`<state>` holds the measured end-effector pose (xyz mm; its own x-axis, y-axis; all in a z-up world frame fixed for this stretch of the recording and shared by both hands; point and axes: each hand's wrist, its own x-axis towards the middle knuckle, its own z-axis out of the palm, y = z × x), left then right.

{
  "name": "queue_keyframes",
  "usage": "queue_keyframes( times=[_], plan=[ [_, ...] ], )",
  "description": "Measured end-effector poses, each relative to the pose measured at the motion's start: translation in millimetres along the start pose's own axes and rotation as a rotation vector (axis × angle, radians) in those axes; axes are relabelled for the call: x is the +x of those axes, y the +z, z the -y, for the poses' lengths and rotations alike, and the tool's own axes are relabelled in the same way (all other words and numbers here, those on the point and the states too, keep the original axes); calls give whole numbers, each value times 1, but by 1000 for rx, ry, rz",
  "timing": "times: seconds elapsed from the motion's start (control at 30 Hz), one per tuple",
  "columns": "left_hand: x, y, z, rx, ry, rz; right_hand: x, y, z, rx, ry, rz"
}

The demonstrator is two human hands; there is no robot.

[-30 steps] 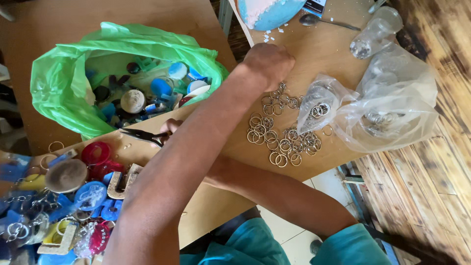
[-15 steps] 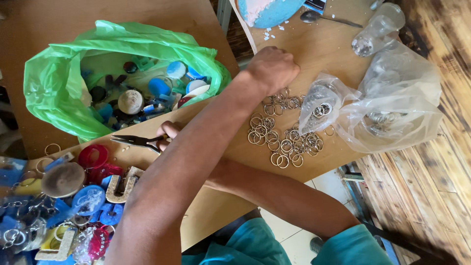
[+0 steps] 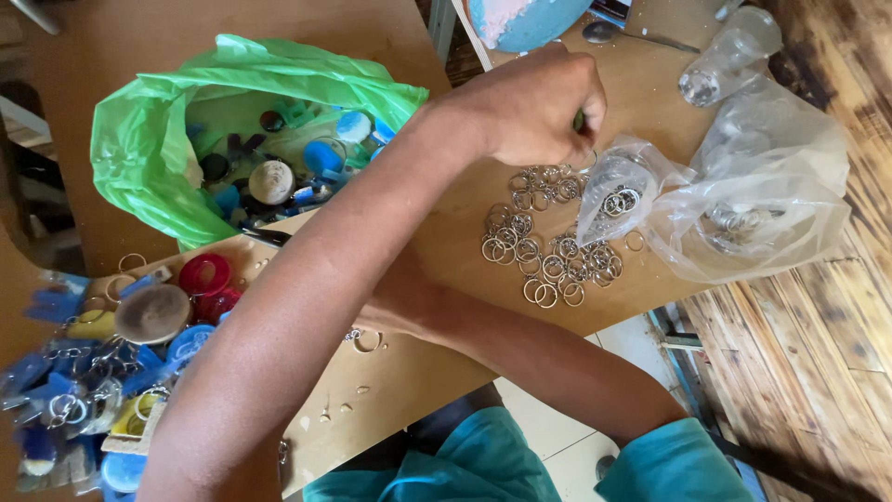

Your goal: The person uses pliers to attach metal rings to small plastic items and decorative letters on a wooden table. They handle various plastic pieces, metal rings from a bag, and join the components into keychain assemblies.

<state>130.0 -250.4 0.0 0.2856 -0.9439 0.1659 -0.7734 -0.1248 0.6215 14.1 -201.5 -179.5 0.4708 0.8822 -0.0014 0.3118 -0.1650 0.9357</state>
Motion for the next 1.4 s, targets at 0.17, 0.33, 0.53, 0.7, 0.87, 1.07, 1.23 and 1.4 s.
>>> queue_keyframes(
  times=[0.17,0.33,0.53,0.7,0.87,1.07,1.23,1.4],
  plan=[
    [-21,-14,-10,17,102,-90,7,-7,-19,851,408,-214],
    [-85,-46,-45,-6,382,-269,-12,-6,-61,2250,1007,-212],
    [-188,-61,-75,-9,172,-292,-34,-9,-93,2785,910,-447],
    [-238,-50,-68,-145,44,-328,-38,-18,-94,3221,217,-725],
    [-264,-40,-49,-80,27,-400,-28,-34,-91,3161,236,-645],
    [-269,-40,-39,-55,19,-412,-31,-27,-85,3167,270,-610],
    [-269,-44,-37,-27,13,-415,-34,-24,-85,3149,282,-619],
    [-277,-48,-39,11,9,-438,-37,-25,-81,3003,527,-589]
  ],
)
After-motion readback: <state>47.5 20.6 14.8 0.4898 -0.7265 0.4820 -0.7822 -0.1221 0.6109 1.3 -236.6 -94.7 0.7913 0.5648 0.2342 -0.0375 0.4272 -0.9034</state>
